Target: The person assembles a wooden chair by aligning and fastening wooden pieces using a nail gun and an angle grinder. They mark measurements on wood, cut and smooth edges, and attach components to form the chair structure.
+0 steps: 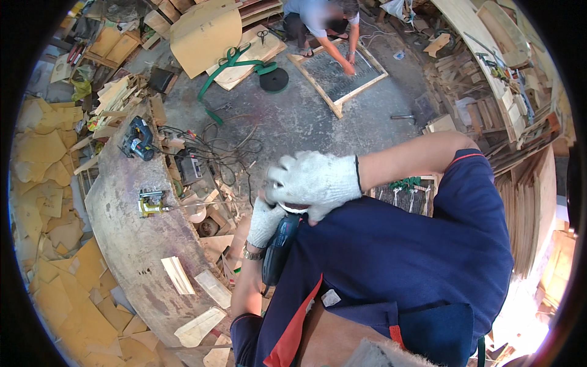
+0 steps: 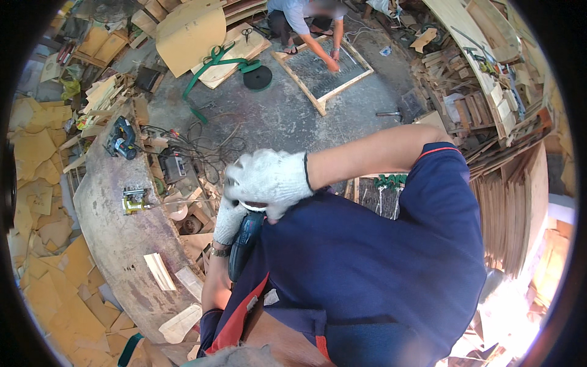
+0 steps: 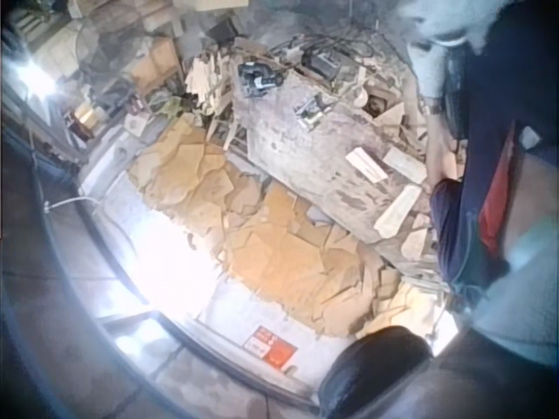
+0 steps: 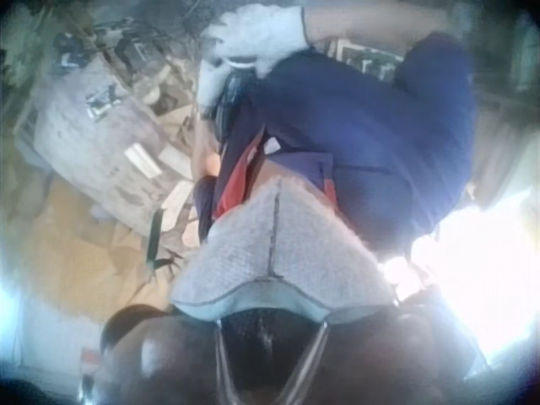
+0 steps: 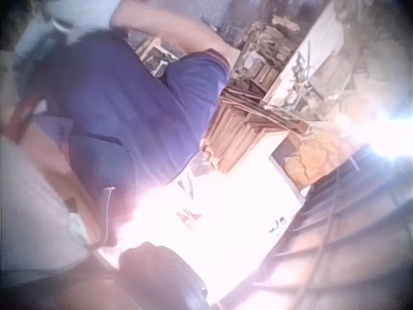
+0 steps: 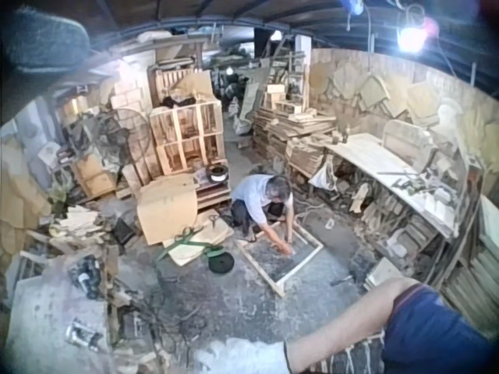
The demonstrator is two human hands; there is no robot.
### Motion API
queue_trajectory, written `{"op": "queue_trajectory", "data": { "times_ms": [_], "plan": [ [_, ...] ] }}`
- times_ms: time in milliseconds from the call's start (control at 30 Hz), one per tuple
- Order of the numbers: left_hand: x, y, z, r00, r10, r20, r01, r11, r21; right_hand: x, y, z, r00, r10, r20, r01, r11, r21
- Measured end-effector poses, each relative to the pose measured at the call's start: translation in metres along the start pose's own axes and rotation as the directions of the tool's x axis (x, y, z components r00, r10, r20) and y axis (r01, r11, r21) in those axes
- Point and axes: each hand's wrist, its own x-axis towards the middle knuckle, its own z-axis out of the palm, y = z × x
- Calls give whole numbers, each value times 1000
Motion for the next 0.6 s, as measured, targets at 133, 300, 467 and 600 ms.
{"op": "queue_trajectory", "data": {
  "times_ms": [133, 300, 467, 600],
  "plan": [
    [0, 4, 5, 999, 45, -4, -44, 998, 35, 5, -17, 5, 944, 324, 62, -327, 944, 42],
    [0, 11, 1, 997, 82, -9, -74, 932, 354, 4, 0, -3, 950, -309, 38, 311, 930, -194],
    [-2, 13, 3, 999, 54, -7, -51, 970, 236, 2, -5, 7, 997, 77, -16, -77, 996, -37],
    [-4, 14, 7, 1000, 2, -13, -1, 996, 90, 8, -11, 19, 987, 155, -47, -160, 980, -121]
  ]
}}
